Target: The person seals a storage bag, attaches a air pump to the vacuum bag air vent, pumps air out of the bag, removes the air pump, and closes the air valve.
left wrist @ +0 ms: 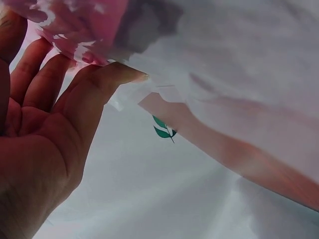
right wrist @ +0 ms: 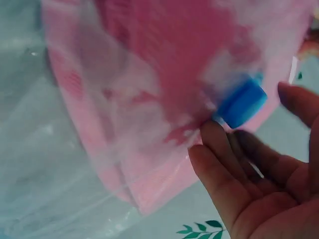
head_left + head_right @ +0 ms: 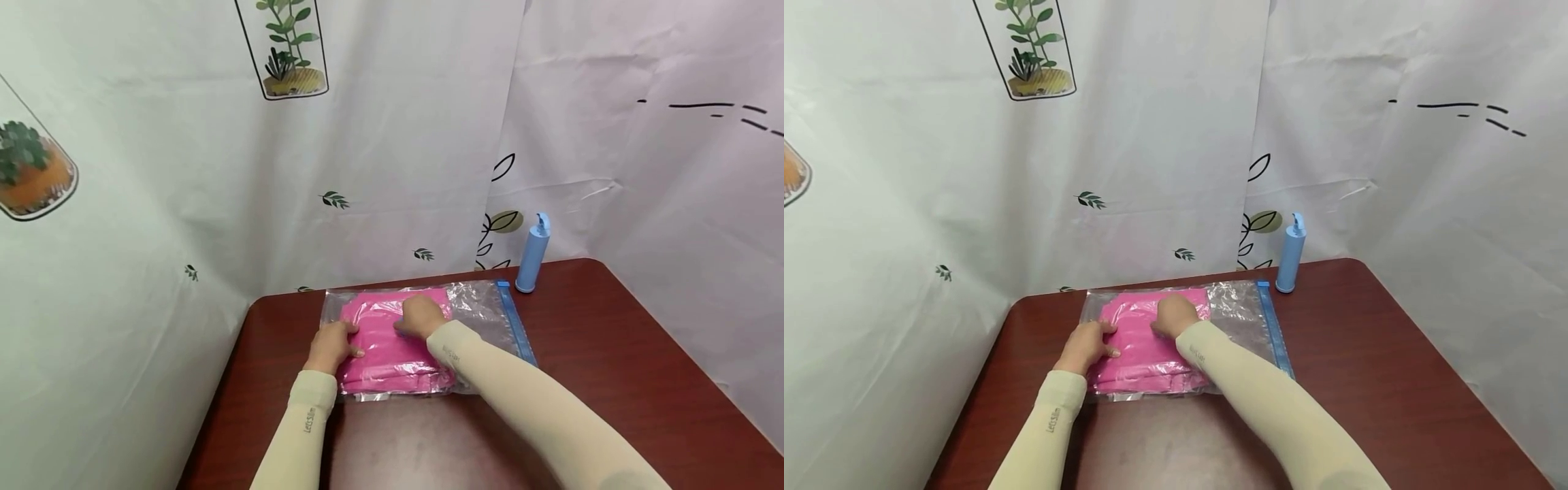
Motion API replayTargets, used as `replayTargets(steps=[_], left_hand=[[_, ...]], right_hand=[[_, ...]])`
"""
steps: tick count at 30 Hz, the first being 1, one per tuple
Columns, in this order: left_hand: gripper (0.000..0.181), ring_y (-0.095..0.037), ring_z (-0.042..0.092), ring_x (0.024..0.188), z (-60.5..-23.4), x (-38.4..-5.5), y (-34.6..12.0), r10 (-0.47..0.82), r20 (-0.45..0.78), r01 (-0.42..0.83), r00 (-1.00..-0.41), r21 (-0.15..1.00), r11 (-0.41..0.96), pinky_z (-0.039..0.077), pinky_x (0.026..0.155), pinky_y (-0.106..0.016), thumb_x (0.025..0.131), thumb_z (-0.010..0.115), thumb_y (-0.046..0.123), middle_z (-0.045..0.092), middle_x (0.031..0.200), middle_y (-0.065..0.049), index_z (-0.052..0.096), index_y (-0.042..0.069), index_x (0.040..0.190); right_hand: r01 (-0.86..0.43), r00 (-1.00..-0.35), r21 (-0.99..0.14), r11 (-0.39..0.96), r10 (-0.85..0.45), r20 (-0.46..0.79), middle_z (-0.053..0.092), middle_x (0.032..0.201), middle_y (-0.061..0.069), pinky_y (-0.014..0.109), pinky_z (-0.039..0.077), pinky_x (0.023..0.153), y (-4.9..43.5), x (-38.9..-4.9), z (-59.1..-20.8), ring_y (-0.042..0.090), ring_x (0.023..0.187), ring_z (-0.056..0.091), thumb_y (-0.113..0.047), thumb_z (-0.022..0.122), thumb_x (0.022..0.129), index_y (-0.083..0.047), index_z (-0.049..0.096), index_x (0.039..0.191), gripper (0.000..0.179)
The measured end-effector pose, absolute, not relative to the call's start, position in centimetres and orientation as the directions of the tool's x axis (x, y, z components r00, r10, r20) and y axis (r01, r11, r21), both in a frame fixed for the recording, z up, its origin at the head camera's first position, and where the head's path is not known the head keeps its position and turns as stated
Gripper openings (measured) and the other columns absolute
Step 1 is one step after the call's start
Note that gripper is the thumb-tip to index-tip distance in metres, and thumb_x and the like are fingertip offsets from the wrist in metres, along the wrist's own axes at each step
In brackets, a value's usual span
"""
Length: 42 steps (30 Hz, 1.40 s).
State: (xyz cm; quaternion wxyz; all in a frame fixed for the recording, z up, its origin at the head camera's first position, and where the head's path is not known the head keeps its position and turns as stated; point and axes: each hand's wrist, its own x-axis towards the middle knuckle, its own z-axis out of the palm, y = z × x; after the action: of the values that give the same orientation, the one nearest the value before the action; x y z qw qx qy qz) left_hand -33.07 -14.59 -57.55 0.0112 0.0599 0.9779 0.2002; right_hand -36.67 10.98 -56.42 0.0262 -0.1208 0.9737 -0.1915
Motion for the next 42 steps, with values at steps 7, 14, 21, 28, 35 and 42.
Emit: replayTargets(steps=[7,14,21,28,35,42], left_hand=[[0.074,-0.045,0.072,0.135,-57.9,-33.6,-14.7,0.126,-0.006,0.113,-0.992,0.390,0.914,0.063,0.110,-0.063,0.076,0.106,0.034,0.073,0.155,-0.020,0.080,0.016,0.143],[0.069,-0.047,0.073,0.132,-55.3,-31.8,-13.7,0.110,-0.033,0.088,-0.993,0.392,0.916,0.062,0.111,-0.064,0.081,0.104,0.026,0.074,0.152,-0.023,0.080,0.011,0.143],[0.070,-0.046,0.074,0.127,-55.3,-31.6,-13.9,0.124,-0.002,0.113,-0.992,0.406,0.907,0.063,0.109,-0.062,0.078,0.105,0.027,0.077,0.146,-0.022,0.080,0.010,0.141],[0.071,-0.046,0.073,0.136,-58.2,-34.0,-15.0,0.134,0.016,0.131,-0.991,0.369,0.920,0.061,0.113,-0.063,0.078,0.106,0.032,0.075,0.152,-0.019,0.081,0.014,0.142],[0.068,-0.048,0.073,0.134,-56.4,-32.5,-14.1,0.130,-0.001,0.121,-0.992,0.363,0.924,0.062,0.109,-0.065,0.079,0.105,0.030,0.073,0.153,-0.023,0.081,0.011,0.140],[0.067,-0.048,0.072,0.134,-54.8,-31.3,-13.7,0.126,-0.021,0.108,-0.992,0.395,0.912,0.062,0.112,-0.062,0.083,0.103,0.027,0.072,0.154,-0.025,0.080,0.011,0.143]], right_hand=[[-0.319,-0.947,-0.205,0.925,-0.317,0.042,0.083,0.097,0.008,0.051,0.068,0.079,10.5,-35.5,-55.3,0.030,0.089,0.078,-0.018,0.083,0.093,-0.012,0.080,0.097,0.008],[-0.271,-0.960,-0.369,0.889,-0.280,0.031,0.081,0.112,0.015,0.051,0.067,0.084,10.9,-36.0,-55.7,0.033,0.094,0.076,-0.022,0.083,0.085,-0.008,0.075,0.134,0.051],[-0.299,-0.954,-0.297,0.907,-0.291,0.074,0.072,0.071,0.004,0.046,0.066,0.078,11.0,-36.5,-56.4,0.025,0.068,0.067,-0.028,0.083,0.095,-0.013,0.065,0.070,0.034],[-0.417,-0.908,-0.247,0.875,-0.410,0.082,0.082,0.106,0.012,0.050,0.067,0.095,10.9,-37.8,-57.9,0.030,0.095,0.076,-0.020,0.082,0.093,-0.012,0.081,0.116,0.023],[-0.338,-0.938,-0.406,0.849,-0.337,0.075,0.078,0.104,0.015,0.046,0.065,0.083,11.8,-37.2,-57.1,0.029,0.085,0.072,-0.029,0.084,0.085,-0.005,0.074,0.119,0.043],[-0.405,-0.914,-0.234,0.884,-0.395,0.088,0.076,0.073,0.008,0.050,0.066,0.079,11.3,-33.7,-52.5,0.026,0.069,0.069,-0.019,0.088,0.091,-0.009,0.068,0.070,0.031]])
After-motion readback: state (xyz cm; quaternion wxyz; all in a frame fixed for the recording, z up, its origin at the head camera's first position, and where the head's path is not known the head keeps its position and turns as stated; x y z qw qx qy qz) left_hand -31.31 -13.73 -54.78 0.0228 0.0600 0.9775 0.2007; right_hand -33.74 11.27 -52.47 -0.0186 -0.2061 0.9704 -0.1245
